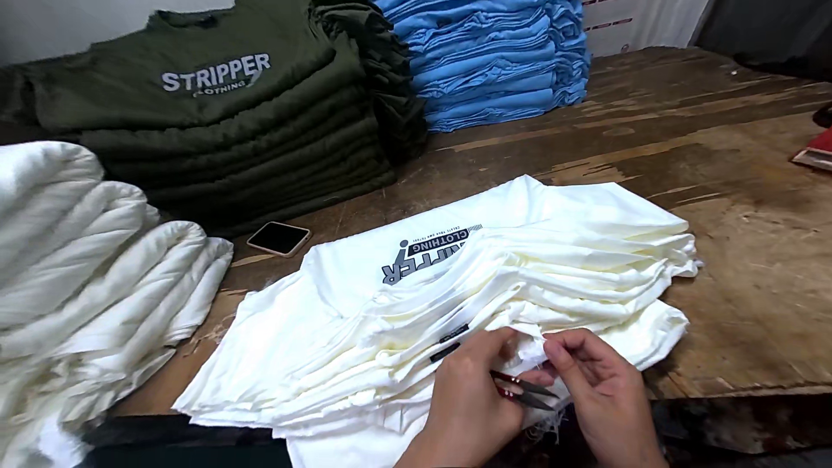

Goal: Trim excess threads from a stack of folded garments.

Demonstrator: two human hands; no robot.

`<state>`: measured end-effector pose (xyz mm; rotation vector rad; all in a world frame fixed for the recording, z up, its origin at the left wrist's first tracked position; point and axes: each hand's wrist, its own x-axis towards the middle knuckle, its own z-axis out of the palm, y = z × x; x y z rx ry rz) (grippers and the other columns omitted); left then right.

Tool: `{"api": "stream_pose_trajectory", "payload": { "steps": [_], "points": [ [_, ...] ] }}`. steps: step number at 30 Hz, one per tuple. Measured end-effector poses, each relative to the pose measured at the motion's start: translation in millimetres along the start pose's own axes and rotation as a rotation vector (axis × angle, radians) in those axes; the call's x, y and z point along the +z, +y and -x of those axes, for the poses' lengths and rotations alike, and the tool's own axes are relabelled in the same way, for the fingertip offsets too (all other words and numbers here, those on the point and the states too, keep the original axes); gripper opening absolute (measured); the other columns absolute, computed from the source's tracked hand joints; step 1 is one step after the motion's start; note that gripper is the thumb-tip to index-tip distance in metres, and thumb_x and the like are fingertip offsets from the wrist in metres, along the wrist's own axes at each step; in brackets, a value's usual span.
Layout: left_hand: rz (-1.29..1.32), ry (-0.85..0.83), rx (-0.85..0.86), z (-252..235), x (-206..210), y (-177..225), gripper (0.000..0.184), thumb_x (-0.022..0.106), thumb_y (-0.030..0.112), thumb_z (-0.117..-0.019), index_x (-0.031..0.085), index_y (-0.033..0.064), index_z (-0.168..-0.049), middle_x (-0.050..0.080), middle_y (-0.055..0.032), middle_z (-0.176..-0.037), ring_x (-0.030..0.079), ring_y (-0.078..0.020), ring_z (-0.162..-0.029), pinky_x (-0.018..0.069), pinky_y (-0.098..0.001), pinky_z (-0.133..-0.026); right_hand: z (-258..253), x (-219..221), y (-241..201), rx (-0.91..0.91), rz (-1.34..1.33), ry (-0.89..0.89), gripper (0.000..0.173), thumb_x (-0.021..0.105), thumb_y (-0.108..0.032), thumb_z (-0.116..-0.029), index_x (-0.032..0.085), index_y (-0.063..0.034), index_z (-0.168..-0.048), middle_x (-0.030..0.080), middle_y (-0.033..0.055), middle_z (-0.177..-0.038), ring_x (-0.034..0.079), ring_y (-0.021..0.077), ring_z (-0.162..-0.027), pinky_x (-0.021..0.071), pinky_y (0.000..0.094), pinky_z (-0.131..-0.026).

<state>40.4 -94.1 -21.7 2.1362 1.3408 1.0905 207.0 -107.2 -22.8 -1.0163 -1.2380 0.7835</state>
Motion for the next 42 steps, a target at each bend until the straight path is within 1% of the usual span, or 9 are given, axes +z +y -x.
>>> {"api": "stream_pose_trajectory", "payload": {
  "steps": [8, 13, 18, 20, 26, 33, 37, 39, 42],
  "points": [
    [0.014, 0.347, 0.44, 9.5, 17.4, -16.3, 0.017, 0.069, 0.016, -0.091, 0.079, 0.0138, -0.104, 0.075, -0.002, -0.098, 0.067, -0.0118, -0.086, 0.0562, -0.0263, -0.076, 5.5, -15.5, 11.9, -0.134, 0.009, -0.147, 0.014, 0.073, -0.001, -0.0907, 0.068, -0.0016, -0.103, 0.074, 0.0063, -0.102, 0.074, 0.0136, -0.086, 0.0661, 0.0288, -0.076],
    [0.025, 0.253, 0.597, 24.6, 5.3, -9.4, 0.009, 0.068, 0.015, -0.0959, 0.071, 0.0129, -0.104, 0.071, -0.0026, -0.098, 0.06, -0.0137, -0.076, 0.0468, -0.0263, -0.068, 8.3, -18.0, 24.5, -0.389, 0.278, -0.19, 0.028, 0.076, -0.017, -0.0901, 0.07, -0.0117, -0.117, 0.065, 0.0051, -0.11, 0.068, 0.0079, -0.095, 0.0627, 0.0229, -0.081],
    [0.159, 0.154, 0.334, 14.6, -5.9, -8.9, 0.027, 0.076, 0.024, -0.0874, 0.074, 0.0139, -0.113, 0.071, -0.0012, -0.101, 0.067, -0.0104, -0.092, 0.0578, -0.0269, -0.08, 16.7, -13.1, 31.0, -0.625, 0.416, 0.003, 0.007, 0.069, -0.019, -0.0971, 0.075, -0.0173, -0.101, 0.065, -0.0035, -0.1, 0.063, 0.0032, -0.096, 0.0545, 0.0171, -0.087],
    [0.137, 0.156, 0.262, 7.8, -14.7, -16.3, 0.036, 0.08, 0.042, -0.0885, 0.076, 0.0206, -0.118, 0.069, 0.0019, -0.104, 0.064, -0.0089, -0.097, 0.0547, -0.029, -0.085, 20.9, -19.1, 28.6, -0.641, 0.419, 0.026, 0.007, 0.068, -0.022, -0.0983, 0.073, -0.0189, -0.101, 0.062, -0.0067, -0.1, 0.061, 0.0015, -0.096, 0.0525, 0.0163, -0.089],
    [0.039, 0.064, 0.341, -4.8, -3.6, -23.3, 0.021, 0.075, 0.038, -0.0923, 0.079, 0.0237, -0.107, 0.072, 0.0052, -0.1, 0.062, -0.0104, -0.09, 0.0483, -0.0333, -0.082, 24.3, -21.9, 31.3, -0.634, 0.399, 0.046, 0.007, 0.07, -0.026, -0.0979, 0.074, -0.0205, -0.1, 0.061, -0.0086, -0.098, 0.059, -0.0001, -0.094, 0.0497, 0.0142, -0.086],
    [-0.036, -0.003, 0.264, -8.2, -9.1, -18.4, 0.021, 0.069, 0.042, -0.0961, 0.078, 0.024, -0.098, 0.073, 0.0088, -0.096, 0.065, -0.0078, -0.088, 0.0517, -0.0308, -0.079, 21.7, -43.6, 25.4, -0.564, 0.565, -0.026, 0.01, 0.068, -0.037, -0.0918, 0.069, -0.0271, -0.092, 0.061, -0.0093, -0.089, 0.057, 0.0044, -0.094, 0.0396, 0.0326, -0.098],
    [-0.036, -0.358, 0.042, -19.2, -24.5, -8.0, 0.055, 0.068, 0.062, -0.0889, 0.076, 0.0131, -0.112, 0.071, -0.0013, -0.092, 0.068, -0.0133, -0.086, 0.0583, -0.0352, -0.08, 18.0, -59.3, 20.6, -0.569, 0.567, -0.259, 0.021, 0.05, -0.034, -0.0954, 0.065, -0.0221, -0.104, 0.068, -0.0037, -0.111, 0.06, 0.0114, -0.114, 0.0379, 0.0379, -0.11],
    [0.0, -0.447, 0.019, -35.5, -30.6, -1.7, 0.054, 0.073, 0.05, -0.0912, 0.07, 0.0056, -0.123, 0.07, -0.0081, -0.092, 0.067, -0.0196, -0.083, 0.0571, -0.0411, -0.08, 15.9, -61.8, 19.6, -0.532, 0.441, -0.418, 0.024, 0.048, -0.025, -0.096, 0.062, -0.0126, -0.111, 0.073, 0.0055, -0.111, 0.067, 0.0188, -0.115, 0.0448, 0.0425, -0.112],
    [-0.167, -0.061, 0.039, -55.2, -14.3, -6.0, 0.026, 0.075, 0.013, -0.0873, 0.073, 0.0073, -0.112, 0.069, -0.0062, -0.081, 0.068, -0.0209, -0.072, 0.0592, -0.0429, -0.067, 16.0, -58.4, 14.1, -0.41, 0.309, -0.342, 0.023, 0.05, -0.025, -0.0962, 0.055, -0.0159, -0.117, 0.065, 0.0074, -0.115, 0.072, 0.0182, -0.102, 0.0642, 0.0379, -0.088]
  ]
}}
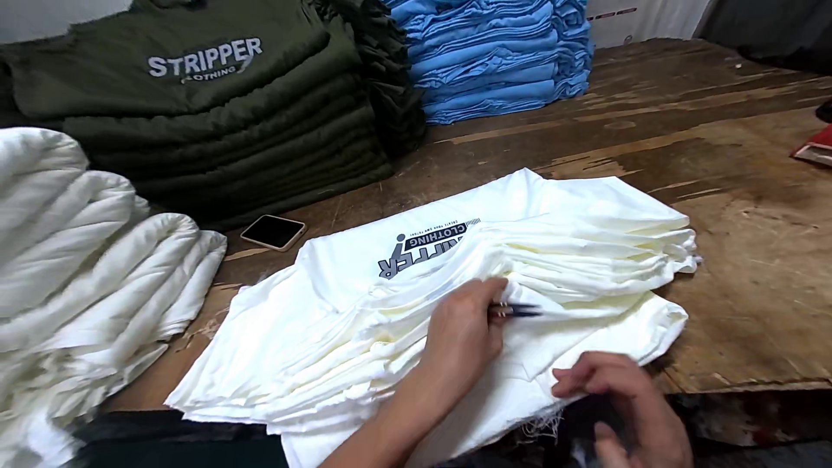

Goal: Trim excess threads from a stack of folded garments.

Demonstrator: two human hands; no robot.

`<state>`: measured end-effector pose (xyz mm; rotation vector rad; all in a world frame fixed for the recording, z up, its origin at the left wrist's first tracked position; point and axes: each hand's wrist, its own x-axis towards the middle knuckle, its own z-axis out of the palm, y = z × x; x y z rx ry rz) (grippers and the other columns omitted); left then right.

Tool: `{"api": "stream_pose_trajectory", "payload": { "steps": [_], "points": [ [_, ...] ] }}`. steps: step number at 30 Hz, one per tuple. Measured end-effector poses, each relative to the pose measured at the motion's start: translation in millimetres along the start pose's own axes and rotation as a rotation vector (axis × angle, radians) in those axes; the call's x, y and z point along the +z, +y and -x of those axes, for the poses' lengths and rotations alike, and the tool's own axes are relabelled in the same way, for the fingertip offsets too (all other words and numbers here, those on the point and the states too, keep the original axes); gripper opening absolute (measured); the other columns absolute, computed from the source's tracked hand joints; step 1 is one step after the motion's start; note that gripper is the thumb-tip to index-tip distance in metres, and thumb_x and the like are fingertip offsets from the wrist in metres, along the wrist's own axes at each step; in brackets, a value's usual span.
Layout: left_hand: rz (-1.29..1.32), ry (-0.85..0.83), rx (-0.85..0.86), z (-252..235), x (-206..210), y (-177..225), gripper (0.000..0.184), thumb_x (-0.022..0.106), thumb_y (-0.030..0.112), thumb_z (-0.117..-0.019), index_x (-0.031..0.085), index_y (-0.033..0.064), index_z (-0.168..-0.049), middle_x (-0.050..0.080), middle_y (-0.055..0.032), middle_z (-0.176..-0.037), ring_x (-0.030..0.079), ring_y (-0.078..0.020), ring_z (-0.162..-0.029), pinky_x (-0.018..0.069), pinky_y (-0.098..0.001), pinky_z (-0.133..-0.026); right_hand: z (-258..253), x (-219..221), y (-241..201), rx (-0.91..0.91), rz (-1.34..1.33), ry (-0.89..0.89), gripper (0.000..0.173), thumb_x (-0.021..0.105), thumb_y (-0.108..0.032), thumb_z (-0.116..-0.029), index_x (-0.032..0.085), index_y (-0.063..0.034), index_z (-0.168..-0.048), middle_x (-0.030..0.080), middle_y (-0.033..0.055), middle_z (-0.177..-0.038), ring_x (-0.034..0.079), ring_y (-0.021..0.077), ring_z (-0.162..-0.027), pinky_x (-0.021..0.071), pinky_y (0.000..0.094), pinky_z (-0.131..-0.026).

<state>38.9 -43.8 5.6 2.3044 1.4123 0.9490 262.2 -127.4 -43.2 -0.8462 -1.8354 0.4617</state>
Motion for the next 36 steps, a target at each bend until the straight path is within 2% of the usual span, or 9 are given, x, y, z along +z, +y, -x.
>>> {"api": "stream_pose_trajectory", "payload": {
  "steps": [2, 4, 6, 10, 16, 21, 26, 28, 36],
  "points": [
    [-0.102, 0.225, 0.111, -13.4, 16.4, -12.6, 0.021, 0.077, -0.001, -0.0725, 0.067, 0.0094, -0.088, 0.062, -0.0025, -0.071, 0.064, -0.0186, -0.063, 0.0551, -0.0397, -0.054, -7.0, 3.8, -12.1, 0.132, 0.073, 0.126, 0.021, 0.054, -0.028, -0.1022, 0.061, -0.0102, -0.11, 0.059, 0.0111, -0.117, 0.071, 0.0133, -0.088, 0.0659, 0.0296, -0.071],
    [-0.11, 0.179, 0.211, -16.7, 21.9, -19.0, 0.019, 0.078, -0.002, -0.0693, 0.069, 0.0107, -0.079, 0.061, -0.0018, -0.069, 0.064, -0.0182, -0.064, 0.0552, -0.0388, -0.057, -13.6, 12.1, -23.5, 0.234, 0.258, 0.139, 0.031, 0.067, -0.032, -0.0976, 0.068, -0.0014, -0.095, 0.06, 0.0187, -0.116, 0.069, 0.0119, -0.082, 0.0621, 0.0246, -0.066],
    [-0.097, 0.092, 0.247, -11.1, 19.8, -19.5, 0.014, 0.075, 0.004, -0.0757, 0.072, 0.0128, -0.085, 0.063, -0.0002, -0.075, 0.065, -0.017, -0.073, 0.0557, -0.0379, -0.066, -12.3, 26.6, -28.1, 0.285, 0.455, 0.096, 0.035, 0.077, -0.038, -0.0897, 0.071, -0.0035, -0.088, 0.063, 0.0212, -0.116, 0.066, 0.0152, -0.082, 0.0566, 0.0259, -0.065],
    [-0.005, -0.015, 0.32, 12.6, 2.6, -24.3, 0.025, 0.071, 0.025, -0.0935, 0.075, 0.0213, -0.118, 0.071, 0.0029, -0.105, 0.065, -0.0153, -0.099, 0.0541, -0.0387, -0.087, -3.1, 39.5, -26.2, 0.22, 0.473, 0.197, 0.017, 0.073, -0.02, -0.0922, 0.075, -0.0061, -0.083, 0.066, 0.0159, -0.109, 0.065, 0.0121, -0.09, 0.057, 0.0211, -0.078],
    [-0.039, 0.094, 0.499, 37.3, 6.1, -14.2, 0.02, 0.062, 0.015, -0.1001, 0.076, 0.0238, -0.112, 0.073, 0.0041, -0.103, 0.064, -0.0155, -0.094, 0.0471, -0.0406, -0.087, 6.9, 38.2, -19.8, 0.175, 0.416, 0.314, 0.014, 0.072, -0.024, -0.0937, 0.072, -0.0109, -0.087, 0.058, 0.0077, -0.104, 0.057, 0.0065, -0.095, 0.0485, 0.0152, -0.084],
    [-0.051, 0.075, 0.436, 33.4, 7.9, -11.5, 0.019, 0.061, 0.015, -0.0988, 0.077, 0.0224, -0.106, 0.074, 0.0056, -0.1, 0.065, -0.0145, -0.091, 0.0487, -0.0372, -0.082, 3.4, 25.6, -19.2, 0.025, 0.505, 0.107, 0.025, 0.063, -0.037, -0.0951, 0.07, -0.0218, -0.076, 0.071, -0.0024, -0.097, 0.06, 0.0142, -0.099, 0.0393, 0.0386, -0.095],
    [0.003, 0.061, 0.258, 11.4, 6.1, -34.4, 0.019, 0.072, 0.019, -0.0918, 0.077, 0.0201, -0.11, 0.073, 0.0055, -0.098, 0.066, -0.0136, -0.093, 0.0542, -0.0382, -0.083, -18.9, 33.0, -15.7, 0.087, 0.587, 0.196, 0.028, 0.059, -0.039, -0.0996, 0.079, -0.0203, -0.093, 0.071, 0.0042, -0.102, 0.062, 0.0182, -0.089, 0.0475, 0.0391, -0.079],
    [0.019, 0.048, 0.278, 6.8, 5.3, -38.5, 0.02, 0.073, 0.02, -0.0906, 0.078, 0.0211, -0.11, 0.072, 0.0076, -0.098, 0.065, -0.0114, -0.093, 0.052, -0.0362, -0.083, -23.9, 39.3, -7.2, 0.093, 0.692, 0.127, 0.026, 0.056, -0.036, -0.0977, 0.077, -0.0236, -0.089, 0.071, 0.0055, -0.11, 0.064, 0.0248, -0.096, 0.0475, 0.0449, -0.08],
    [0.092, -0.033, 0.436, 20.3, -5.9, -35.9, 0.019, 0.065, 0.023, -0.0997, 0.077, 0.0244, -0.114, 0.074, 0.0085, -0.107, 0.063, -0.009, -0.098, 0.0472, -0.0346, -0.089, -3.0, 20.5, -7.0, 0.02, 0.507, 0.094, 0.026, 0.048, -0.044, -0.1064, 0.064, -0.0279, -0.093, 0.055, -0.0041, -0.104, 0.05, 0.0112, -0.112, 0.0354, 0.0313, -0.102]
  ]
}}
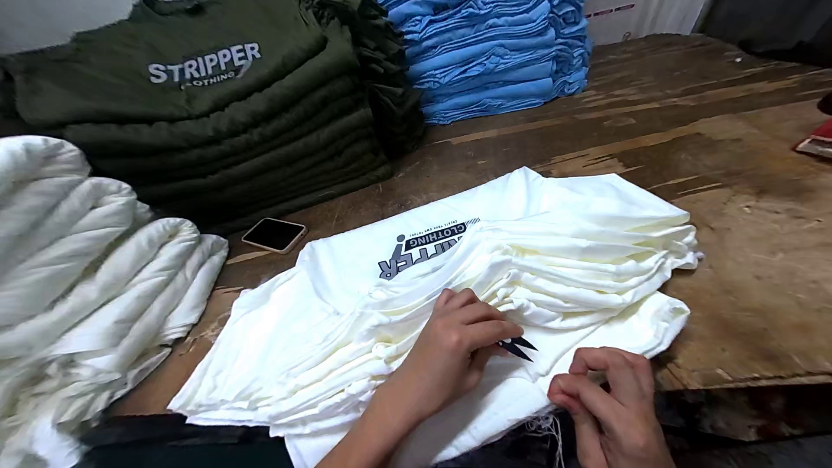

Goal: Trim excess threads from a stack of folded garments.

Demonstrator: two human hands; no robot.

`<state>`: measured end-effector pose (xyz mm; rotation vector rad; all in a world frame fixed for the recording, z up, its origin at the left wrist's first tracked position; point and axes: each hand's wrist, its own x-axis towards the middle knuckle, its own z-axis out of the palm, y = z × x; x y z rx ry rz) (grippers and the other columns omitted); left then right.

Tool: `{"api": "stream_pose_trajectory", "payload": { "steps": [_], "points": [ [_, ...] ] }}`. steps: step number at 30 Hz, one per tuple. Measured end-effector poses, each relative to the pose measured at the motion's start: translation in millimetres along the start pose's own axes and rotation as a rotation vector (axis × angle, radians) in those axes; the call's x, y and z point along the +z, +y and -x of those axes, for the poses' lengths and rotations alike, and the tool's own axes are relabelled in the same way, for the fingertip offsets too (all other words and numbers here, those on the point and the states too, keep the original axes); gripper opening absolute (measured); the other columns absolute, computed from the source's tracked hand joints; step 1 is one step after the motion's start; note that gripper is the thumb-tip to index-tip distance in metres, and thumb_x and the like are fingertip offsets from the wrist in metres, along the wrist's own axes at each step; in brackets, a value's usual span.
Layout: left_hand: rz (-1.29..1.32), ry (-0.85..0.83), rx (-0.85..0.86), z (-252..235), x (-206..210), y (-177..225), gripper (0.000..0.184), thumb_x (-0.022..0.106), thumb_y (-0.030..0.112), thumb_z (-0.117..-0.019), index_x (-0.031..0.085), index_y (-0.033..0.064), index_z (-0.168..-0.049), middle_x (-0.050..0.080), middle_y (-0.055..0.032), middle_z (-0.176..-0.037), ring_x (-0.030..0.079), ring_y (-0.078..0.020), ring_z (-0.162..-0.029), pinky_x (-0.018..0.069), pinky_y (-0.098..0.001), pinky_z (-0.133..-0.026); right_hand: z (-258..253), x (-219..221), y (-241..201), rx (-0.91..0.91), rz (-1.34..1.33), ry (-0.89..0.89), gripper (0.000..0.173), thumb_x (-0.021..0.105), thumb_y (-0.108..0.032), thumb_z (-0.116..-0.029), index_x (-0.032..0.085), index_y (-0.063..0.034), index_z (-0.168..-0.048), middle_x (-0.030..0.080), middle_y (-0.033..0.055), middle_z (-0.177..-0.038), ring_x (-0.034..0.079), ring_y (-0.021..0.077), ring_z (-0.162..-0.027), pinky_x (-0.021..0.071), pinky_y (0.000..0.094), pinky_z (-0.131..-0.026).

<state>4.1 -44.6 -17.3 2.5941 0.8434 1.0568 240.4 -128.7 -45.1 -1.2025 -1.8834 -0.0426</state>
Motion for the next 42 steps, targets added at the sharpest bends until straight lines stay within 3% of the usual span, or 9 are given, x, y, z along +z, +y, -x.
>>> {"api": "stream_pose_trajectory", "payload": {
  "steps": [6, 11, 14, 17, 22, 25, 32, 37, 42],
  "points": [
    [-0.04, -0.039, 0.116, -8.7, 15.1, 17.0, 0.017, 0.063, 0.018, -0.1006, 0.078, 0.0211, -0.106, 0.075, 0.0039, -0.099, 0.064, -0.0149, -0.089, 0.0473, -0.0351, -0.08, 1.7, 3.0, -2.6, -0.052, -0.003, 0.068, 0.026, 0.05, -0.046, -0.1054, 0.064, -0.0281, -0.092, 0.054, -0.0062, -0.104, 0.049, 0.0074, -0.112, 0.0327, 0.0294, -0.106],
    [-0.096, -0.001, -0.158, -16.2, 8.0, 6.5, 0.019, 0.071, 0.018, -0.0931, 0.075, 0.0168, -0.111, 0.071, 0.0005, -0.096, 0.068, -0.0167, -0.09, 0.0564, -0.0397, -0.081, -4.9, -4.5, -6.2, -0.124, -0.114, -0.059, 0.046, 0.058, -0.054, -0.099, 0.064, -0.0201, -0.069, 0.071, -0.0008, -0.086, 0.062, 0.0175, -0.095, 0.0382, 0.0418, -0.099],
    [-0.142, 0.087, -0.288, -30.5, 5.0, -6.4, 0.017, 0.075, 0.005, -0.0815, 0.07, 0.0127, -0.096, 0.064, -0.0004, -0.081, 0.065, -0.0145, -0.074, 0.0584, -0.0355, -0.066, -22.3, 16.5, -16.0, -0.025, 0.106, -0.043, 0.032, 0.058, -0.048, -0.0982, 0.08, -0.0243, -0.099, 0.073, -0.0007, -0.1, 0.064, 0.0199, -0.094, 0.0462, 0.0444, -0.085],
    [-0.198, 0.171, -0.2, -35.5, 10.0, -11.1, 0.017, 0.075, -0.002, -0.0707, 0.076, 0.0129, -0.079, 0.062, 0.0009, -0.07, 0.062, -0.0133, -0.063, 0.0533, -0.0344, -0.056, -27.3, 24.5, -17.1, 0.009, 0.211, -0.04, 0.028, 0.057, -0.037, -0.0966, 0.078, -0.0254, -0.083, 0.063, -0.0033, -0.078, 0.059, 0.0181, -0.078, 0.0433, 0.0416, -0.075],
    [-0.073, -0.134, -0.316, -20.7, -10.7, -3.7, 0.032, 0.073, 0.009, -0.0771, 0.081, 0.0222, -0.105, 0.07, 0.0038, -0.083, 0.067, -0.0103, -0.073, 0.0573, -0.0349, -0.066, -27.8, -61.6, -37.5, 0.178, 0.055, -0.657, 0.022, 0.069, -0.029, -0.0956, 0.08, -0.013, -0.086, 0.068, 0.0098, -0.079, 0.065, 0.0334, -0.084, 0.0448, 0.0583, -0.086],
    [0.021, -0.278, -0.228, -19.7, -13.1, -1.3, 0.039, 0.076, 0.014, -0.0834, 0.078, 0.0267, -0.12, 0.076, 0.0058, -0.112, 0.072, -0.009, -0.094, 0.0601, -0.0376, -0.082, -29.5, -85.7, -37.9, 0.253, 0.036, -0.87, 0.043, 0.064, -0.046, -0.0986, 0.079, -0.0074, -0.086, 0.072, 0.0134, -0.074, 0.069, 0.0339, -0.074, 0.0474, 0.0601, -0.08],
    [0.206, -0.292, -0.064, -25.8, -1.2, -10.0, 0.025, 0.062, 0.002, -0.0911, 0.08, 0.0169, -0.1, 0.075, 0.0076, -0.119, 0.071, -0.0042, -0.103, 0.0592, -0.0306, -0.089, -34.0, 0.2, -41.4, 0.262, 0.341, -0.114, 0.069, 0.064, -0.078, -0.0789, 0.07, -0.0092, -0.086, 0.064, 0.0057, -0.073, 0.062, 0.0262, -0.069, 0.047, 0.0481, -0.063],
    [0.251, -0.246, -0.297, -34.8, -0.2, -2.6, 0.023, 0.057, 0.002, -0.0922, 0.073, 0.0115, -0.105, 0.073, 0.0012, -0.09, 0.067, -0.0082, -0.08, 0.0568, -0.032, -0.075, -24.7, 30.2, -28.0, 0.127, 0.261, 0.034, 0.023, 0.064, -0.029, -0.09, 0.073, -0.0119, -0.102, 0.07, -0.0016, -0.081, 0.064, 0.018, -0.072, 0.0471, 0.0445, -0.076],
    [0.212, -0.117, -0.382, -38.9, 10.6, 2.6, 0.026, 0.064, 0.004, -0.0887, 0.073, 0.0141, -0.111, 0.074, 0.0045, -0.089, 0.069, -0.0047, -0.078, 0.0585, -0.0285, -0.072, -13.1, 15.3, -14.5, 0.087, 0.212, 0.168, 0.022, 0.063, -0.033, -0.0971, 0.082, -0.0231, -0.089, 0.065, -0.0027, -0.072, 0.06, 0.0168, -0.076, 0.0414, 0.046, -0.087]
  ]
}}
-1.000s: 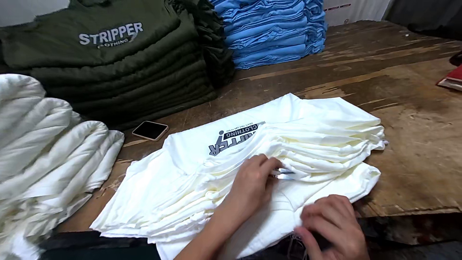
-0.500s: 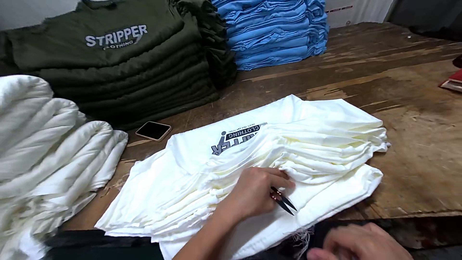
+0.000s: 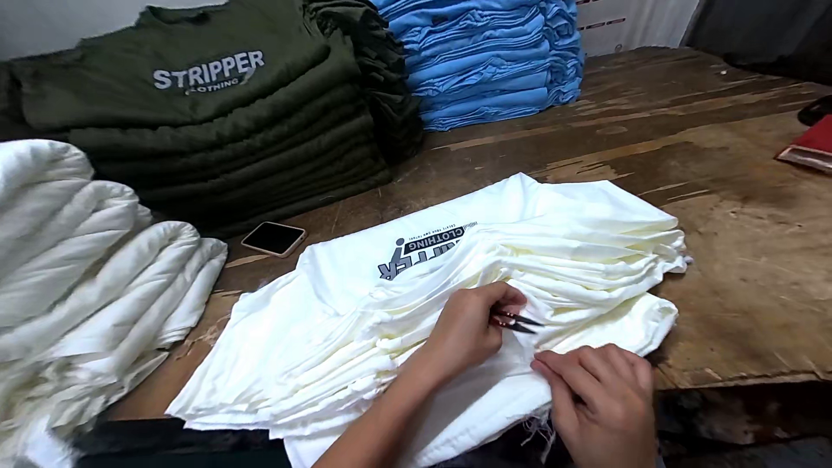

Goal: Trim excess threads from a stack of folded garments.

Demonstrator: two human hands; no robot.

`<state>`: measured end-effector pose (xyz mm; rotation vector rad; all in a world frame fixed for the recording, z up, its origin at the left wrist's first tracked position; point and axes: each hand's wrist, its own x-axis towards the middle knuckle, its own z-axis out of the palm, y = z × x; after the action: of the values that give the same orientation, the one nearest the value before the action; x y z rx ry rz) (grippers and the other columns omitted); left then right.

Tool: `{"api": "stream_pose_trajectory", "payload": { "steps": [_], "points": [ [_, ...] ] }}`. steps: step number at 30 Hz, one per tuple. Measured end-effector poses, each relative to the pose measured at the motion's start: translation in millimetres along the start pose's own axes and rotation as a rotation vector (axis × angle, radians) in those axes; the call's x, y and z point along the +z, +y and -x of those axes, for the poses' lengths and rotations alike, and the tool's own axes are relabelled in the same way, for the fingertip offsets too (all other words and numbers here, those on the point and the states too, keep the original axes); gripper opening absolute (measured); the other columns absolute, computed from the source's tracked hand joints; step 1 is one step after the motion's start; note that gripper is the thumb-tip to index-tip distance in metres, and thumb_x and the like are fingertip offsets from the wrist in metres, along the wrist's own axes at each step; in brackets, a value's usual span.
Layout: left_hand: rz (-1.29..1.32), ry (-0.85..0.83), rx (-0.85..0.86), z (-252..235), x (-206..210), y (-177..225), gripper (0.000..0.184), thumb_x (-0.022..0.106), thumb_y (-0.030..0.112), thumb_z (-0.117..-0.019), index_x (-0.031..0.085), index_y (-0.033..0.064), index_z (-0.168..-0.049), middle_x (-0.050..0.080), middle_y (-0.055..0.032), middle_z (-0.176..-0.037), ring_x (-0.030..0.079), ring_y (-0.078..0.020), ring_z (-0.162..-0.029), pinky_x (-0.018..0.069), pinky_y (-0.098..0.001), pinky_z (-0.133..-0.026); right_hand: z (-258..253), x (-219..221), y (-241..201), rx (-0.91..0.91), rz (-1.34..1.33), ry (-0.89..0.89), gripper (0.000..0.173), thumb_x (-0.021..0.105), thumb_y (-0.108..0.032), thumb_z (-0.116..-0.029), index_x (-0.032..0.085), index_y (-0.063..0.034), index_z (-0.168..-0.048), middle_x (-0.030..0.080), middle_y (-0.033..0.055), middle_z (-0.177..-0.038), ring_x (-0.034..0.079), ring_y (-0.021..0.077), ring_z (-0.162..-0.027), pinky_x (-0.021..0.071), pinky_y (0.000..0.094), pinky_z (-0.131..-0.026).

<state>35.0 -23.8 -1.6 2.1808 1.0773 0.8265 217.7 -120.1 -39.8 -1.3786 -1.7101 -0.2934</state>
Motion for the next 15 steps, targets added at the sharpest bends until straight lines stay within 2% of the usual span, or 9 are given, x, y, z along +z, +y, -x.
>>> {"api": "stream_pose_trajectory", "payload": {
  "steps": [3, 5, 8, 12, 14, 15],
  "points": [
    [0.083, 0.067, 0.105, 14.3, -4.6, -4.8, 0.03, 0.078, 0.019, -0.0888, 0.074, 0.014, -0.118, 0.071, 0.0038, -0.102, 0.068, -0.0029, -0.09, 0.0597, -0.0222, -0.08, 2.6, -16.0, -2.7, 0.028, -0.041, 0.037, 0.018, 0.066, -0.032, -0.0975, 0.077, -0.0242, -0.086, 0.065, -0.0038, -0.075, 0.058, 0.0145, -0.088, 0.0348, 0.042, -0.094],
    [0.027, 0.118, 0.196, 24.6, -5.2, -8.6, 0.027, 0.082, 0.032, -0.0861, 0.079, 0.0198, -0.11, 0.07, 0.0067, -0.103, 0.065, -0.0031, -0.095, 0.0564, -0.0241, -0.084, 6.4, -22.5, -5.1, 0.045, -0.074, 0.039, 0.018, 0.066, -0.034, -0.0983, 0.076, -0.0238, -0.088, 0.065, -0.0054, -0.076, 0.058, 0.0122, -0.091, 0.0348, 0.0397, -0.096],
    [-0.055, 0.091, 0.315, 32.1, -1.5, -5.4, 0.019, 0.078, 0.03, -0.0898, 0.079, 0.0231, -0.107, 0.072, 0.0065, -0.103, 0.064, -0.0076, -0.097, 0.0496, -0.0327, -0.087, 8.6, -22.0, -8.1, 0.052, -0.1, 0.042, 0.018, 0.065, -0.035, -0.0989, 0.074, -0.0236, -0.088, 0.065, -0.0059, -0.077, 0.058, 0.0108, -0.092, 0.0348, 0.0386, -0.097],
    [-0.106, 0.099, 0.342, 29.1, 6.0, -4.1, 0.012, 0.072, 0.029, -0.0958, 0.08, 0.0218, -0.101, 0.074, 0.008, -0.096, 0.064, -0.008, -0.09, 0.0477, -0.0308, -0.082, 8.7, -18.4, -11.4, 0.054, -0.121, 0.026, 0.022, 0.061, -0.037, -0.1, 0.071, -0.0235, -0.087, 0.064, -0.0056, -0.079, 0.059, 0.0109, -0.092, 0.0351, 0.0379, -0.098],
    [-0.128, 0.049, 0.3, 24.0, 2.5, -4.3, 0.015, 0.072, 0.03, -0.0952, 0.078, 0.0209, -0.105, 0.074, 0.0068, -0.096, 0.065, -0.009, -0.091, 0.0495, -0.0325, -0.084, 7.4, -22.4, -9.7, 0.061, -0.098, -0.016, 0.024, 0.059, -0.039, -0.0991, 0.07, -0.0233, -0.084, 0.065, -0.0049, -0.079, 0.059, 0.0122, -0.092, 0.0351, 0.0391, -0.098],
    [-0.168, -0.015, 0.267, 20.6, 0.0, -3.6, 0.02, 0.073, 0.032, -0.0944, 0.077, 0.022, -0.112, 0.072, 0.005, -0.097, 0.065, -0.0108, -0.092, 0.0511, -0.0352, -0.086, 7.0, -22.9, -6.8, 0.066, -0.069, -0.038, 0.025, 0.06, -0.041, -0.0971, 0.071, -0.023, -0.083, 0.067, -0.0038, -0.081, 0.06, 0.0145, -0.093, 0.0362, 0.0417, -0.097]
  ]
}}
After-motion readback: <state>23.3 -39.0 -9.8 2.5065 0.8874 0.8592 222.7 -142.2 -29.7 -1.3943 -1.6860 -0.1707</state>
